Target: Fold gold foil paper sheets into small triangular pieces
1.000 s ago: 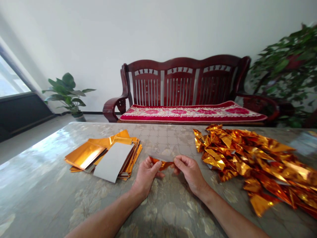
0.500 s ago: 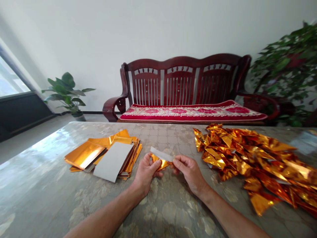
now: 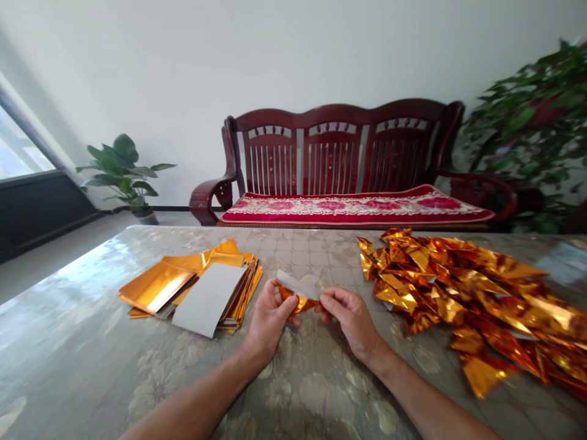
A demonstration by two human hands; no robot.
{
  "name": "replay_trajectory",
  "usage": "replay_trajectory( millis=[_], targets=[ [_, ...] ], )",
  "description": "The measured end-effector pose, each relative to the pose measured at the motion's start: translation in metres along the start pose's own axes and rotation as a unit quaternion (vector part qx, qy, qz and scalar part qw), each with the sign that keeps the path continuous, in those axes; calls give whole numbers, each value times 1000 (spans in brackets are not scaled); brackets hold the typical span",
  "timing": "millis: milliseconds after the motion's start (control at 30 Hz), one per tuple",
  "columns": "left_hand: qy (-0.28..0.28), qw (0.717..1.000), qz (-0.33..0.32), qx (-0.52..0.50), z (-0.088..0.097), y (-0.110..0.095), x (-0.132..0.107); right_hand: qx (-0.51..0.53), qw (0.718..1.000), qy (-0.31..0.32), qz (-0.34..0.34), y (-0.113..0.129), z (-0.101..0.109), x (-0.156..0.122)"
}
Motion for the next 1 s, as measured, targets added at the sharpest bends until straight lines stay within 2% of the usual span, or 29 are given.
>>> replay_trajectory(
  millis=[200, 367, 600, 700, 833, 1000],
  targets=[
    [-6, 999, -43, 32, 2, -1, 1, -7, 1000, -8, 8, 2, 3, 0],
    [-10, 998, -40, 36, 3, 1, 0, -9, 999, -21, 25, 1, 5, 0],
    [30, 998, -23, 55, -1, -1, -2, 1, 999, -29, 25, 1, 5, 3],
    [25, 999, -20, 41, 1, 0, -2, 13, 999, -44, 25, -1, 5, 3],
    [-9, 1000, -4, -2, 5, 6, 0, 51, 996, -74, 29, -3, 6, 4],
    [-41, 996, -15, -83, 2, 5, 1, 11, 998, -32, 44, -5, -7, 1]
  ],
)
Point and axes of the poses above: each hand's wrist, its own x-axis towards the middle knuckle, its own z-axis out of the back of the hand, y = z × x, the point moved 5 cm from there along x, towards the middle knuckle, and after that the axes turned 1 degree about -y, right-handed, at the moved point
